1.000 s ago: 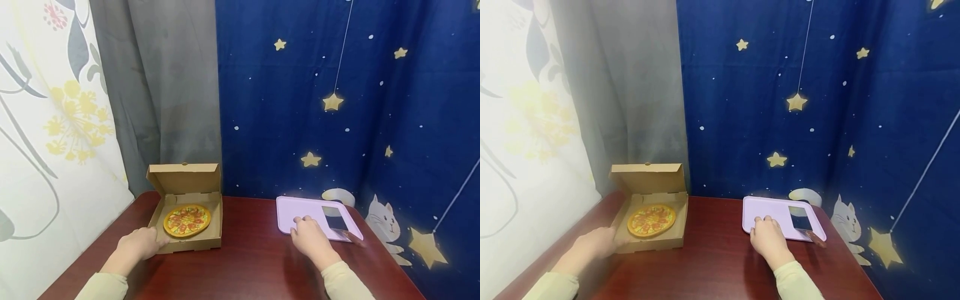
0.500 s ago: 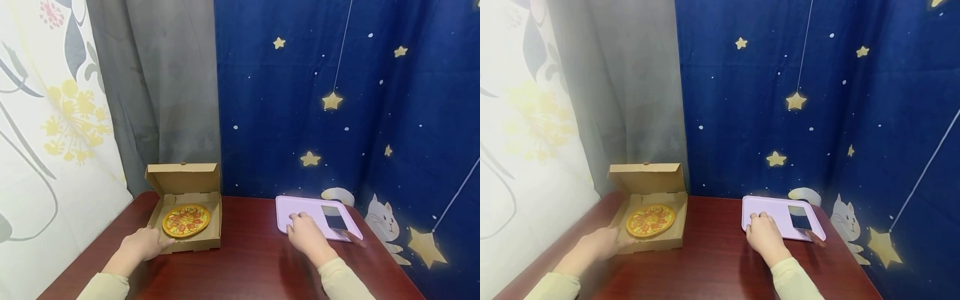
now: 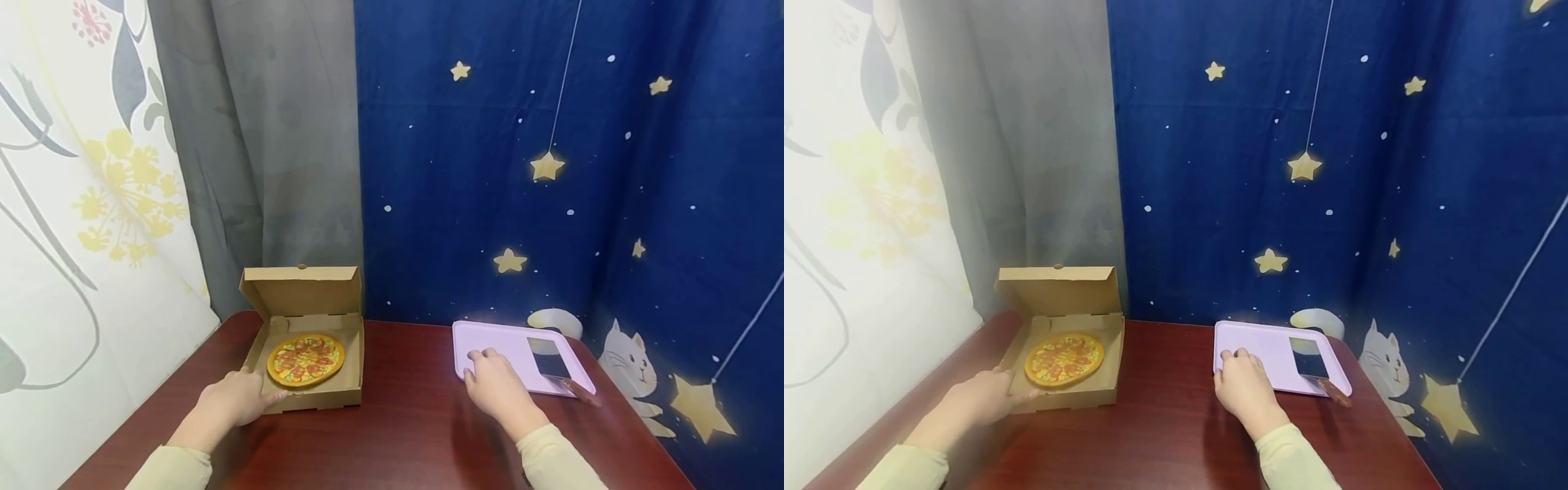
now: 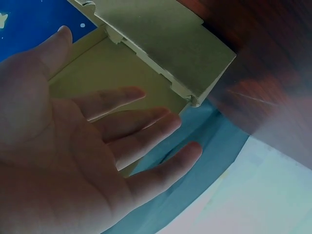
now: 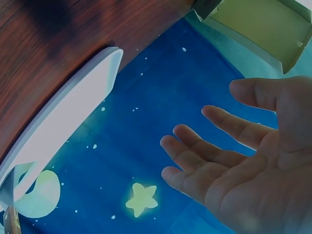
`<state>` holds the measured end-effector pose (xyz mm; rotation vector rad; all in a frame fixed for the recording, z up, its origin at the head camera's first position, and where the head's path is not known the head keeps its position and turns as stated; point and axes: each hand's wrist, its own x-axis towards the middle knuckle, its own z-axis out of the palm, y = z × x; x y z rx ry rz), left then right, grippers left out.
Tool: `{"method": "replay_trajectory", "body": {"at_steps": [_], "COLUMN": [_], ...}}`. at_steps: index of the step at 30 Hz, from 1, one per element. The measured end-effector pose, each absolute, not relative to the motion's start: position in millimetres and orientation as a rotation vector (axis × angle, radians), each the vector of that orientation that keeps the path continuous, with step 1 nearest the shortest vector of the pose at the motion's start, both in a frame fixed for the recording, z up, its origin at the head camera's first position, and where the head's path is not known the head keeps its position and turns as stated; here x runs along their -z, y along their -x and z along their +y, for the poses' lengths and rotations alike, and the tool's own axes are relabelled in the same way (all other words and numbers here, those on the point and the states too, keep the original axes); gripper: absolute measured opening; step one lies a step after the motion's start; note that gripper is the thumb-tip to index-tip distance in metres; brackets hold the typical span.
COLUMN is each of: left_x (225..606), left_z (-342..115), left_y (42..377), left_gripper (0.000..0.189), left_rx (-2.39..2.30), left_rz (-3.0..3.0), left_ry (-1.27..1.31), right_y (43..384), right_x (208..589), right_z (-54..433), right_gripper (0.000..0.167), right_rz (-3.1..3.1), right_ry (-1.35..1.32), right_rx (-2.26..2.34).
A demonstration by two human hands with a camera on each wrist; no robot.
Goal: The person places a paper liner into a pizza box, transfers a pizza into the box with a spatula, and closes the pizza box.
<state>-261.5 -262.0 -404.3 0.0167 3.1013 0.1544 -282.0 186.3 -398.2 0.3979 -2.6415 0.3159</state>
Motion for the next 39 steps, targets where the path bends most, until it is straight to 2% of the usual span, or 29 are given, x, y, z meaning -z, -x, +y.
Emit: {"method": "replay_trajectory", "body": {"at_steps": [6,27,35,39], "left_x": [406.0,415.1,415.1,415.5], "left_z": [-263.2,-264.5,-258.1,-256.1], "left_y": [262.8,260.7,257.2,258.1], "left_gripper": [0.099,0.083,0.060,0.057], "left_rx": [-0.160,-0.171,-0.235,-0.220], "left_rz": [3.084,3.095,3.060,3.057], "left_ry": [-0.024,-0.059,-0.064,-0.061], "right_y": [283.7,283.7,290.8,293.9], "right_x": [399.7,412.4,405.4,402.1], "right_z": [181.2,131.2,98.8,83.7], "right_gripper": [0.026,0.027,0.024,0.024], "right_rz": [-2.622,-2.591,-2.593,-2.623], "right_ry": [-0.413,-0.611,-0.750,-0.791], "right_rx": [-0.330,-0.295,-0.192,-0.168]}}
